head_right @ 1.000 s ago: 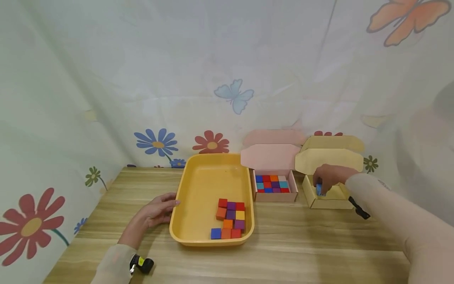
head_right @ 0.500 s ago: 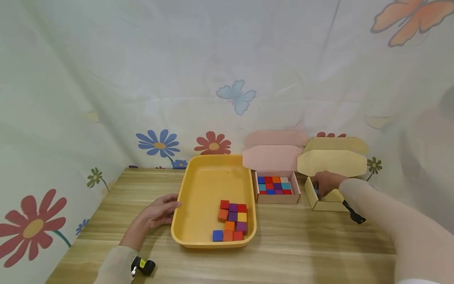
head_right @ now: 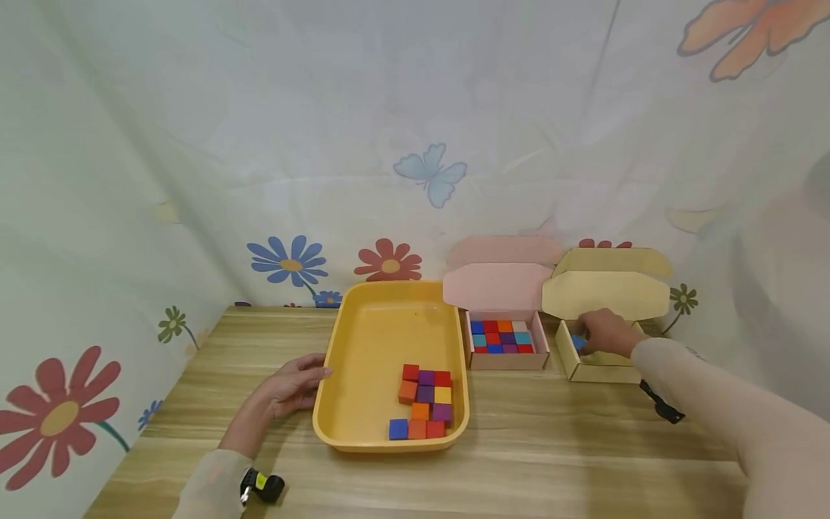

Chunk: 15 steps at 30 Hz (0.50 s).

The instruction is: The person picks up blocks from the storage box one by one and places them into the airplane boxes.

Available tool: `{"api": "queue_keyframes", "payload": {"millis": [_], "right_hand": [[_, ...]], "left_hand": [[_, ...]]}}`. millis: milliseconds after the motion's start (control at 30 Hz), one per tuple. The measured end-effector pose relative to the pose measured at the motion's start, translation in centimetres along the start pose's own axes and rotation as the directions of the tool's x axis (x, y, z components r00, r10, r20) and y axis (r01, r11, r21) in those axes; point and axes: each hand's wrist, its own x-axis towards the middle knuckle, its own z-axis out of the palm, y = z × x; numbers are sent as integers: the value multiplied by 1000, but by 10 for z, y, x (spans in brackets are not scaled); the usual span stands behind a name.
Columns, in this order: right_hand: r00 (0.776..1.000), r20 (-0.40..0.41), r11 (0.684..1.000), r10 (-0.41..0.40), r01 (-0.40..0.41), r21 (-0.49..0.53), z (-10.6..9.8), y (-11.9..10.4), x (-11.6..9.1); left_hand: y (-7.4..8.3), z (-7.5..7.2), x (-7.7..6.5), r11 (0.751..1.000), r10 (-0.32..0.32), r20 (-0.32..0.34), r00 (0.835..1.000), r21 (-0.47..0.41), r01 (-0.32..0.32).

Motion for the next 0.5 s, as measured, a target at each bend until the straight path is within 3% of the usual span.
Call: {"api": "queue_keyframes", "payload": {"millis": [67,200,500], "right_hand": [[998,32,998,46,-47,30,-1,-2,-2],[997,52,996,59,-62,68,2,-3,-2],[995,-97,999,-15,12,-31,14,9,6]], "left_hand": [[0,0,0,1000,2,-1,1000,3,-2],[-1,0,1,1000,0,-2,1000,3,0],[0,2,2,1000,-1,-4,1000,7,1]]}}
